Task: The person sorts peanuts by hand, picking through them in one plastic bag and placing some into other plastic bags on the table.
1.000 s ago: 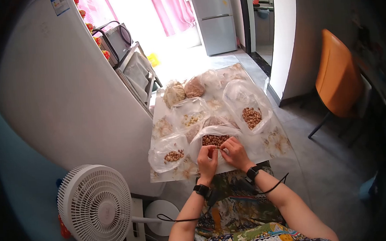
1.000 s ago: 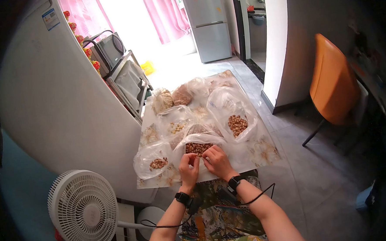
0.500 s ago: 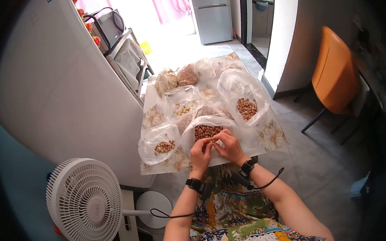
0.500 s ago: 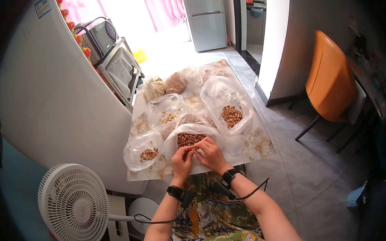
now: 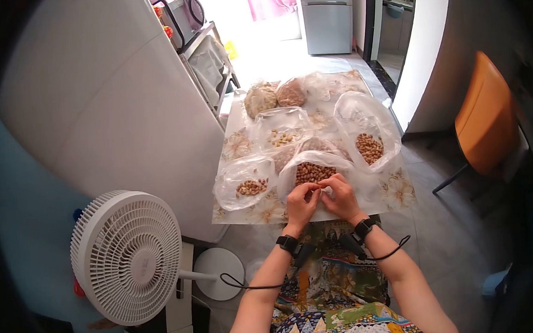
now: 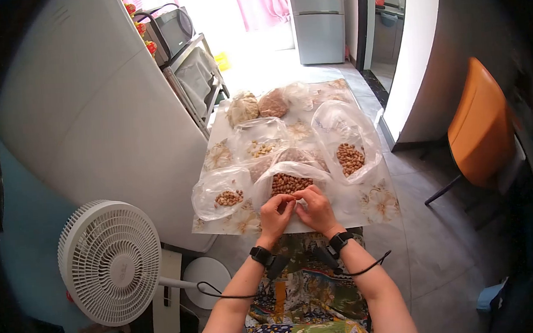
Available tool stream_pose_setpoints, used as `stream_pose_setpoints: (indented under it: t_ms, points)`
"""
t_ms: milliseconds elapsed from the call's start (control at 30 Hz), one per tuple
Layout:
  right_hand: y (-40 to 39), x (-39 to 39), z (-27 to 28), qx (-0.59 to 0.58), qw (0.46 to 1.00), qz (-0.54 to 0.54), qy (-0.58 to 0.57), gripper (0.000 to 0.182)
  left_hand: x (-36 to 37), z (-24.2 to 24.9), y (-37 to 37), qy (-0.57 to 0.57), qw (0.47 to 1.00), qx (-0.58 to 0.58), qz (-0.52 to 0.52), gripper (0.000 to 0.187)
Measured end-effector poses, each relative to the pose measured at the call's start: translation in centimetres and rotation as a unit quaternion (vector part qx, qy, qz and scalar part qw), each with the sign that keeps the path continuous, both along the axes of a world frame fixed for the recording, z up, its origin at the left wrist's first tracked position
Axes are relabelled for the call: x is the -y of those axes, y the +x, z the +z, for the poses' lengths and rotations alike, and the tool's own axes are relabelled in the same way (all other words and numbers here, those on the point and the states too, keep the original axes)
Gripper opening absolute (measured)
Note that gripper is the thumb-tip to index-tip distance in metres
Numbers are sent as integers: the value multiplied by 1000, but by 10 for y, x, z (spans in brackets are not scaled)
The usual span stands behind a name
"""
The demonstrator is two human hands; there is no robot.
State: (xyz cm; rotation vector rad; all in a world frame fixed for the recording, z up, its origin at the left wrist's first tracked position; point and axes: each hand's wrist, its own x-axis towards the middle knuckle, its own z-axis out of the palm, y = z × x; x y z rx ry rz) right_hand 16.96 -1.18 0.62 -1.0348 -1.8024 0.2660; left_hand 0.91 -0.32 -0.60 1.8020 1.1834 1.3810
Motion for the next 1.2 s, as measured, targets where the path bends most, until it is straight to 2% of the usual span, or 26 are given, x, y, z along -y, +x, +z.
stream_pose_setpoints:
  t_ms: [200, 333, 467, 600, 867, 967, 1067, 1167, 1200]
  points:
    - [1, -3, -8, -45, 997, -56, -26, 31, 2, 5, -2, 43, 999, 29, 5, 11]
    - [1, 1, -3, -28, 997, -70, -25, 30, 5, 37, -24, 105, 993, 42, 40, 14]
    - [0, -2, -4, -28, 997, -74, -16, 28, -8, 42, -83, 128, 973, -72, 179, 15]
    - [1, -3, -7, -23, 997, -79, -13, 28, -16, 31, -122, 106, 963, -145, 201, 11]
    - [2, -4, -12, 2, 996, -91, -14, 26, -13, 25, -123, 114, 940, -240, 213, 9]
    - [1, -3, -10, 11, 995, -96, -15, 23, -7, 37, -108, 207, 912, -254, 247, 11]
    - [1, -3, -5, 28, 996, -81, -8, 20, 4, 23, -83, 233, 942, -200, 135, 16]
    - [-1, -3, -5, 53, 996, -68, 2, 18, 18, 22, -53, 199, 951, -232, 30, 25]
    - [-1, -3, -5, 63, 996, -67, 6, 17, 18, 19, -47, 184, 953, -240, 30, 25]
